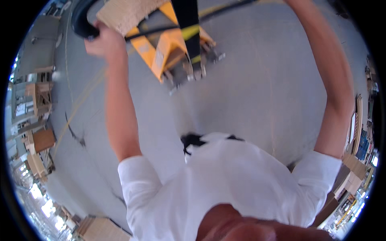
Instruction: The person uses a yellow manual pallet jack to transport a stack of curved wooden chair parts across a workshop floor. After positioning the pallet, the person removes two curved wooden pieces and places them onto a nearby stack of similar parts.
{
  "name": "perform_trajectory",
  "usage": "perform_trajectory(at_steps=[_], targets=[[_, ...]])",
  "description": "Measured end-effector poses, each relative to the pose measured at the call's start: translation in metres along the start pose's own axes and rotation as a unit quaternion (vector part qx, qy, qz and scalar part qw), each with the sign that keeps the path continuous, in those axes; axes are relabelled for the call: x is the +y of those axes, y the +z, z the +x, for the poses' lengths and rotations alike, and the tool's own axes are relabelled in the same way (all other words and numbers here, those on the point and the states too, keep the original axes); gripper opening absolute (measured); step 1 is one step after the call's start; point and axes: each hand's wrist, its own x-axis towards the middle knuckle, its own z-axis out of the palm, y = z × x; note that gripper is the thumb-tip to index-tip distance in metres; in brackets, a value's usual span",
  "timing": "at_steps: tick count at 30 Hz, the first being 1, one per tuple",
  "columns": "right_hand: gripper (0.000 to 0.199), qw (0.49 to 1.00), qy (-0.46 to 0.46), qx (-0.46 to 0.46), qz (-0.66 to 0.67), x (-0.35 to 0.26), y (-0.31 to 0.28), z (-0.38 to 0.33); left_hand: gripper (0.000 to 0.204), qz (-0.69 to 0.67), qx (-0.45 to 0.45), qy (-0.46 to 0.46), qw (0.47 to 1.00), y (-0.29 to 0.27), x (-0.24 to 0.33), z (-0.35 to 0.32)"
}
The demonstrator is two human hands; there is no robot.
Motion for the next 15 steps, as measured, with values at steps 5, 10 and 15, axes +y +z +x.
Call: perform_trajectory(at_steps=[5, 10, 15], targets=[[0.026, 1.000, 0.001, -0.015, 0.026, 0.015, 0.028, 0.015, 0.030, 0.063, 0.042, -0.007, 0.997, 0.006, 0.015, -0.011], [0.024, 0.995, 0.042, 0.077, 0.036, 0.031, 0.023, -0.029, 0.029, 0.078, -0.029, -0.099, 0.992, 0.027, 0.026, -0.029], [0.023, 0.981, -0.037, 0.141, 0.125, 0.016, -0.015, -0.070, 0.031, 0.112, 0.094, -0.118, 0.982, -0.022, 0.016, -0.073]])
